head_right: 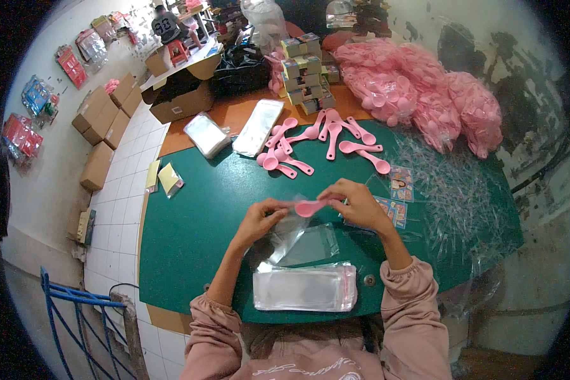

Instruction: The person repeatedly picks up pink plastic spoons and small printed cards, places them into clear plastic bags, and sets the sealed packages aside on the table. The process is repeated multiple times with consistent hand motions and item placement.

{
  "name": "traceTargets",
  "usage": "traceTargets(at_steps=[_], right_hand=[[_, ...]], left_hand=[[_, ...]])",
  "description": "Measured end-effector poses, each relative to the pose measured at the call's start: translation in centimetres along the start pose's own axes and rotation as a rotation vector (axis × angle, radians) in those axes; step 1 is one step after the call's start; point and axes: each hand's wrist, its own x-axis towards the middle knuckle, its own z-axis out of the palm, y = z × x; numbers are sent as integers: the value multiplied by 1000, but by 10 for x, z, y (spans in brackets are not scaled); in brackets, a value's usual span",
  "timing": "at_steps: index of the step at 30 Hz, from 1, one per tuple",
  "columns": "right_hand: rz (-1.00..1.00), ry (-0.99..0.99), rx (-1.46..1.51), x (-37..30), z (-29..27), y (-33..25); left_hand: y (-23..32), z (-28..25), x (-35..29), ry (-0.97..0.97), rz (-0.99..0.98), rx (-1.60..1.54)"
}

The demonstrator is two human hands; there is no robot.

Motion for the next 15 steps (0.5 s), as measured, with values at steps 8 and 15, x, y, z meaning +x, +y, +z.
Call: traceTargets(at_steps=[8, 15], right_hand=[[271, 334, 176, -2, 19, -3], [115, 643, 257, -3, 24, -7]], left_hand=[[-5, -3, -2, -36, -99, -322], [13, 0, -6, -20, -57, -347]])
